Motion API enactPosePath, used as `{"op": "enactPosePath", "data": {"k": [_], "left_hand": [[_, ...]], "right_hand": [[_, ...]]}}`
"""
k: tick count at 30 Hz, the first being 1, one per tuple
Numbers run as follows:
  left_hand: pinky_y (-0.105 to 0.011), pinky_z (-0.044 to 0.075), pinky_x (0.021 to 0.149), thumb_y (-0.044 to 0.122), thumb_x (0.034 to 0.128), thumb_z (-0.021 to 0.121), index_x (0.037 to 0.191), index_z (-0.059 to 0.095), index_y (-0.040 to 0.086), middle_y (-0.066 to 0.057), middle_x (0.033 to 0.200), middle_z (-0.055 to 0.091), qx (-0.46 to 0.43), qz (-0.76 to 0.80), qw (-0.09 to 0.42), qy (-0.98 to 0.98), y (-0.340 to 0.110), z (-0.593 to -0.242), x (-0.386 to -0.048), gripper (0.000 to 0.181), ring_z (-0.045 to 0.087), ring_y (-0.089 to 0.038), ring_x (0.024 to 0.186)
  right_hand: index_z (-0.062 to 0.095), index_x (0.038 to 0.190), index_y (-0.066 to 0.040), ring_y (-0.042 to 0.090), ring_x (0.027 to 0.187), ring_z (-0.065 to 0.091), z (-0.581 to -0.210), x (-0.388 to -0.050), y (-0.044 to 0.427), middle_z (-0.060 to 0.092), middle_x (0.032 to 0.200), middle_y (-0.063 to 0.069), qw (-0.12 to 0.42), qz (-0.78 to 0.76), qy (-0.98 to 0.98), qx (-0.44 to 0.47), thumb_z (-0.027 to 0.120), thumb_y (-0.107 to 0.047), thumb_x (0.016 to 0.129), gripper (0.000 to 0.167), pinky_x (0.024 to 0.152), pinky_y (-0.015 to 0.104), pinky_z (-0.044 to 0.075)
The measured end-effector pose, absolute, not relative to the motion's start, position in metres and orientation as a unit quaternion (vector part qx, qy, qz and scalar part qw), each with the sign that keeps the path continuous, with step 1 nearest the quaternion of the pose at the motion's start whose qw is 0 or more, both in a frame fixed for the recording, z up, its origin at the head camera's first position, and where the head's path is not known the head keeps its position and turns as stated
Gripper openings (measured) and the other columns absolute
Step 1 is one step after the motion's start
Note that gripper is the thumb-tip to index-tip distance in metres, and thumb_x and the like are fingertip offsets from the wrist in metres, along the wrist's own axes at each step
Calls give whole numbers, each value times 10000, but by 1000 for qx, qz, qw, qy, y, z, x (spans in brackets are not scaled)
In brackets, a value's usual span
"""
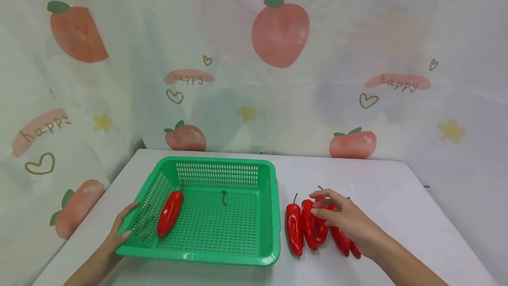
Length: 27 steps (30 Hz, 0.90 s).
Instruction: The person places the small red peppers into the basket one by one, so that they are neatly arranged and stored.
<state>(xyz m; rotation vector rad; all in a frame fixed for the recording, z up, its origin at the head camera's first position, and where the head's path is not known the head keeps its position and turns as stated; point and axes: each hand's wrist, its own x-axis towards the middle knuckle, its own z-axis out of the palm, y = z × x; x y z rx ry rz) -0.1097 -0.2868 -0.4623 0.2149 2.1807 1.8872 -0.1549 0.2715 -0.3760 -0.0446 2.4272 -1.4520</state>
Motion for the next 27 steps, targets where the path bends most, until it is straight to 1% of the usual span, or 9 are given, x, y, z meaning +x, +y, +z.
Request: {"op": "enactPosePath", "data": {"k": [2,4,9,12,17,22,24,27], "left_hand": [[-474,351,1071,300,1116,365,1636,60,343,-109,1662,-66,70,644,124,752,-287,-462,-109,604,96,-461,1477],[-526,337,1071,311,1115,365,1635,63,346,-112,1662,-61,69,641,123,755,-286,-463,-110,603,107,-466,1473],[-486,345,1064,301,1121,357,1636,54,344,-102,1663,-64,70,642,128,753,-286,-462,-110,599,103,-453,1477],[-511,330,1074,305,1123,359,1635,56,352,-94,1665,-68,67,643,130,751,-286,-462,-109,597,97,-451,1481],[-524,350,1062,296,1125,360,1638,58,349,-93,1667,-70,67,642,125,753,-287,-463,-109,598,103,-464,1480],[-606,316,1072,289,1126,358,1636,66,344,-96,1666,-59,69,642,123,754,-287,-464,-110,590,105,-463,1478],[-590,328,1069,289,1125,360,1636,70,345,-98,1666,-55,71,641,123,755,-286,-464,-110,590,110,-461,1476],[-429,402,1042,286,1125,360,1637,68,349,-89,1665,-54,73,645,125,751,-287,-465,-110,593,125,-437,1468]], "right_hand": [[426,1496,-12,341,1140,581,-379,-154,280,529,1358,217,160,-501,851,-4,725,-222,965,645,871,483,565],[415,1501,-5,333,1150,573,-382,-153,290,528,1356,213,163,-500,851,10,701,-241,986,635,883,483,560],[391,1516,-2,328,1171,550,-392,-152,316,499,1368,226,160,-502,849,29,644,-273,1025,614,904,476,543],[361,1527,7,334,1188,538,-399,-154,332,471,1397,257,154,-504,848,53,627,-277,1036,627,910,475,541],[318,1525,50,359,1188,546,-412,-157,356,454,1402,317,145,-498,851,87,589,-282,1059,633,934,498,535],[336,1501,80,422,1197,517,-423,-153,372,448,1375,352,139,-494,850,122,563,-255,1069,593,921,474,542],[334,1504,78,435,1203,502,-427,-152,376,420,1391,373,141,-498,845,135,573,-259,1063,604,906,453,548],[327,1520,62,429,1200,490,-432,-151,378,345,1442,396,147,-504,839,145,602,-277,1048,643,879,411,552]]}}
